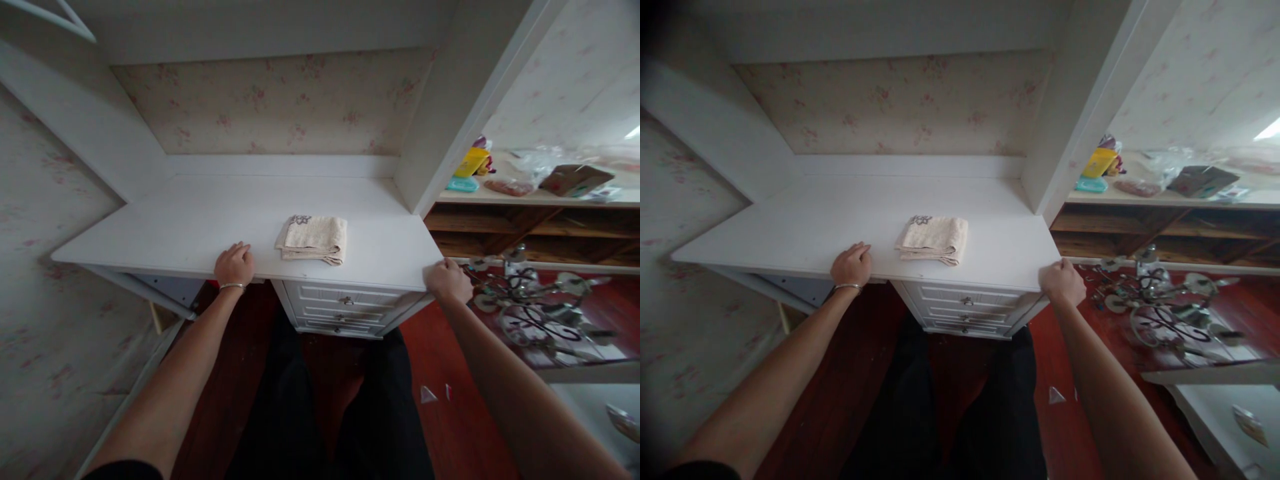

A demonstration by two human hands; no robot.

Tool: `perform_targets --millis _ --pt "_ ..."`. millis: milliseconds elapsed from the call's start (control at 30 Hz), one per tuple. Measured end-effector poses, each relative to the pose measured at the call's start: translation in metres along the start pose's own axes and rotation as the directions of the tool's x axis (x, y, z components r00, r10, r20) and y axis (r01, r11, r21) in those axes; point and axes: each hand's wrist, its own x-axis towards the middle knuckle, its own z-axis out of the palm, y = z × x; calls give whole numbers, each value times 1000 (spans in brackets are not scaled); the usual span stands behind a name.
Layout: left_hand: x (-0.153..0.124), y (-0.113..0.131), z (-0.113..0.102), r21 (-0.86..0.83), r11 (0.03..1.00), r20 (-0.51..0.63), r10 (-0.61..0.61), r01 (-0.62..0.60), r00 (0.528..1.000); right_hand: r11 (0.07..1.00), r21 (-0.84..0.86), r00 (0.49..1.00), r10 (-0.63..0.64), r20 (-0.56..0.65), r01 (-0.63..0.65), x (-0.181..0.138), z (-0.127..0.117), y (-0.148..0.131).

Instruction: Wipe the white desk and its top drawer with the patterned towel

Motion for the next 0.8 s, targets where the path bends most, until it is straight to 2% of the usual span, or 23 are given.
perform_targets --millis 333,800 --pt "0 -4 4 12 999 -59 44 -44 997 999 25 998 44 -36 -43 3 3 0" --pt "1 -6 7 8 998 -85 59 -59 995 1000 5 999 25 -28 -25 4 3 2"
